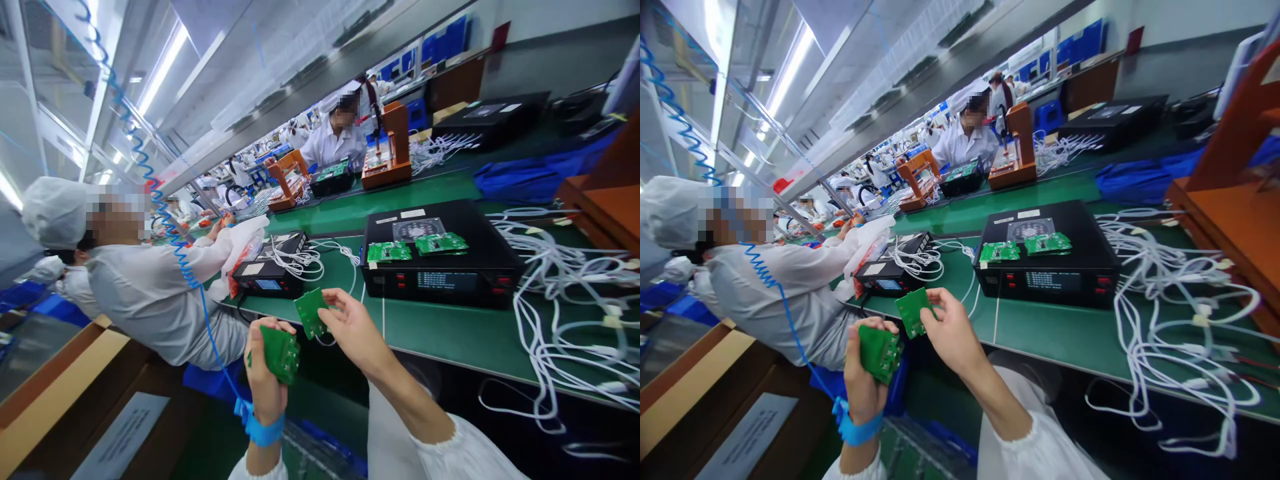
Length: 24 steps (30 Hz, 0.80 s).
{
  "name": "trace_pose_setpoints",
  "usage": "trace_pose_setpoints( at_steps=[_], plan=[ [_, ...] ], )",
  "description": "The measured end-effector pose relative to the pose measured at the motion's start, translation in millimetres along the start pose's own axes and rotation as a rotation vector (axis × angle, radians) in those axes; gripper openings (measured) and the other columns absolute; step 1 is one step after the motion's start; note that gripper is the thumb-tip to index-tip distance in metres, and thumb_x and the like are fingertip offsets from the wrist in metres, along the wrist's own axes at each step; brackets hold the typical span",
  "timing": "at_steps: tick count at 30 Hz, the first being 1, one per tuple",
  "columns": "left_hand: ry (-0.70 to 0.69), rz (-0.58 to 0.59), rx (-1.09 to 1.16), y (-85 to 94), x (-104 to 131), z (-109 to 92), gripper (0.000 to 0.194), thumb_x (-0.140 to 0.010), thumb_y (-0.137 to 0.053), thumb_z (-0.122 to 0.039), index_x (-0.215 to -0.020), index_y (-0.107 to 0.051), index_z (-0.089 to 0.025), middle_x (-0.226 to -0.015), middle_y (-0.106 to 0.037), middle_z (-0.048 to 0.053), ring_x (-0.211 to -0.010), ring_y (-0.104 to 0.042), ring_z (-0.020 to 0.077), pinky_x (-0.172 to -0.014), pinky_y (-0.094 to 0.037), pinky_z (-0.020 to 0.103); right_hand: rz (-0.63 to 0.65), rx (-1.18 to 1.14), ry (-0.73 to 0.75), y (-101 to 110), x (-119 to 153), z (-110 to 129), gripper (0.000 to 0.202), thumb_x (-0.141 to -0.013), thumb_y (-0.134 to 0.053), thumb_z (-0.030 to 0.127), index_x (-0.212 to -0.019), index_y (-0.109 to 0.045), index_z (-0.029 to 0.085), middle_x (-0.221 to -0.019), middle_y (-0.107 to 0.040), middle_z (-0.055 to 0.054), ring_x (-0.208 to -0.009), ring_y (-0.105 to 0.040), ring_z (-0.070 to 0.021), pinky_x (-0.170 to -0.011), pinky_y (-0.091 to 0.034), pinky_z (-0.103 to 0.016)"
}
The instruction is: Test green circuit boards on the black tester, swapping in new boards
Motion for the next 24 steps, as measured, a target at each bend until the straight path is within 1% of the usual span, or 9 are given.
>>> trace_pose_setpoints(
  at_steps=[1,3,6,10,14,17,20,22,24],
  plan=[
    [0.114,0.015,0.112,-4.4,2,4,0.045,-0.098,-0.036,-0.058,-0.081,-0.054,-0.021,-0.077,-0.059,0.002,-0.073,-0.062,0.0171,-0.071,-0.052,0.031,0.024,0.003,0.005,1,8,5,0.026,-0.080,-0.065,0.031,-0.103,-0.060,0.019,-0.104,-0.070,-0.005,-0.082,-0.069,-0.0145,-0.072,-0.055,-0.025],
    [0.264,0.020,0.236,-13.4,10,9,0.053,-0.095,-0.033,-0.067,-0.080,-0.055,-0.021,-0.078,-0.059,0.002,-0.072,-0.062,0.0166,-0.071,-0.053,0.031,0.088,0.020,0.004,1,27,11,0.026,-0.081,-0.067,0.033,-0.102,-0.062,0.019,-0.102,-0.070,-0.005,-0.086,-0.069,-0.0156,-0.076,-0.057,-0.027],
    [0.347,-0.001,0.300,-25.9,26,12,0.055,-0.091,-0.037,-0.072,-0.084,-0.058,-0.021,-0.084,-0.062,0.002,-0.077,-0.064,0.0166,-0.074,-0.054,0.029,0.105,0.077,0.015,6,53,14,0.026,-0.084,-0.069,0.037,-0.102,-0.064,0.019,-0.100,-0.071,-0.005,-0.092,-0.068,-0.0177,-0.084,-0.057,-0.030],
    [0.499,0.057,0.340,-42.3,49,16,0.055,-0.089,-0.041,-0.072,-0.083,-0.057,-0.020,-0.076,-0.061,0.000,-0.070,-0.064,0.0162,-0.071,-0.054,0.029,0.071,0.201,0.027,24,76,19,0.025,-0.086,-0.069,0.038,-0.104,-0.068,0.021,-0.104,-0.070,-0.005,-0.098,-0.067,-0.0196,-0.092,-0.056,-0.035],
    [0.642,0.118,0.387,-51.8,69,22,0.056,-0.086,-0.047,-0.072,-0.087,-0.060,-0.018,-0.073,-0.062,0.001,-0.068,-0.064,0.0171,-0.069,-0.054,0.030,0.111,0.284,-0.035,46,83,21,0.028,-0.085,-0.071,0.041,-0.106,-0.069,0.023,-0.110,-0.066,-0.006,-0.094,-0.066,-0.0187,-0.086,-0.058,-0.034],
    [0.670,0.113,0.396,-56.9,87,28,0.057,-0.083,-0.051,-0.074,-0.085,-0.060,-0.018,-0.075,-0.062,0.001,-0.071,-0.063,0.0168,-0.070,-0.054,0.029,0.156,0.415,-0.067,58,88,16,0.030,-0.085,-0.072,0.044,-0.106,-0.070,0.023,-0.107,-0.067,-0.006,-0.095,-0.067,-0.0205,-0.088,-0.057,-0.037],
    [0.595,0.087,0.275,-60.8,110,30,0.052,-0.080,-0.059,-0.071,-0.083,-0.060,-0.018,-0.073,-0.059,-0.001,-0.068,-0.058,0.0136,-0.067,-0.049,0.024,0.154,0.560,-0.073,70,104,4,0.032,-0.082,-0.074,0.046,-0.106,-0.069,0.024,-0.111,-0.068,-0.008,-0.103,-0.066,-0.0241,-0.094,-0.056,-0.039],
    [0.576,0.119,0.193,-66.5,126,32,0.049,-0.086,-0.055,-0.067,-0.082,-0.059,-0.018,-0.072,-0.056,-0.001,-0.067,-0.054,0.0124,-0.066,-0.046,0.024,0.138,0.533,-0.129,80,118,-9,0.039,-0.081,-0.074,0.049,-0.113,-0.064,0.027,-0.119,-0.066,-0.009,-0.112,-0.065,-0.0264,-0.094,-0.057,-0.038],
    [0.565,0.071,0.138,-67.3,139,35,0.042,-0.091,-0.053,-0.060,-0.088,-0.060,-0.019,-0.080,-0.059,0.001,-0.074,-0.056,0.0147,-0.070,-0.047,0.027,0.165,0.511,-0.234,90,134,-26,0.051,-0.080,-0.074,0.050,-0.125,-0.059,0.033,-0.128,-0.064,-0.009,-0.121,-0.062,-0.0282,-0.094,-0.058,-0.037]
  ],
)
Point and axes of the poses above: each hand's wrist, its own x-axis away from the middle knuckle, its own y-axis out of the back of the hand, z = x × y, the point moved 5 cm from there along -x, towards the middle knuckle
